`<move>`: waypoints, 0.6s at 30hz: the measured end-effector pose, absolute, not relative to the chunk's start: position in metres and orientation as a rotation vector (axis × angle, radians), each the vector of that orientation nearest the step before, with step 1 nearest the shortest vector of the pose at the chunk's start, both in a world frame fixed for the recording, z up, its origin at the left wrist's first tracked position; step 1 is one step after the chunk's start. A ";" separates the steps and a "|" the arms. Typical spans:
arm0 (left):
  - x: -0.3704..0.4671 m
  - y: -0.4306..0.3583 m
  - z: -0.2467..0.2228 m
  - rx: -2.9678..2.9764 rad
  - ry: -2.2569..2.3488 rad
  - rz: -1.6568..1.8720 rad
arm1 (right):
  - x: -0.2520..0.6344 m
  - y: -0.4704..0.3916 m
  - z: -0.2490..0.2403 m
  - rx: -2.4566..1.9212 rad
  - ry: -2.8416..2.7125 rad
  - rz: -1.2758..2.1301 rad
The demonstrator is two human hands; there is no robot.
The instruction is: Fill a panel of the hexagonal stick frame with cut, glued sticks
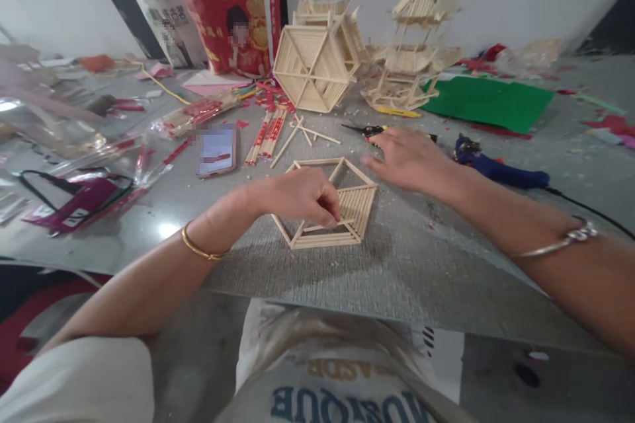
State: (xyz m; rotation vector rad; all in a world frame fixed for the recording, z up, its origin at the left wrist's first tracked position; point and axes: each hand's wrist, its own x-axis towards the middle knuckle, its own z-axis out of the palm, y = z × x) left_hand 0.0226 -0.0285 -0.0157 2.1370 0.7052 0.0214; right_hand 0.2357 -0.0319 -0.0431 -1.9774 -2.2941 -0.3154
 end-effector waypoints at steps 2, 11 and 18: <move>0.022 -0.028 -0.019 2.122 0.688 0.038 | 0.233 -0.040 -0.046 -1.965 -2.298 -0.289; 0.018 -0.022 -0.025 2.288 0.543 -0.174 | 0.239 -0.048 -0.064 -1.909 -2.311 -0.252; 0.018 -0.023 -0.024 2.303 0.577 -0.252 | 0.242 -0.048 -0.065 -1.877 -2.320 -0.247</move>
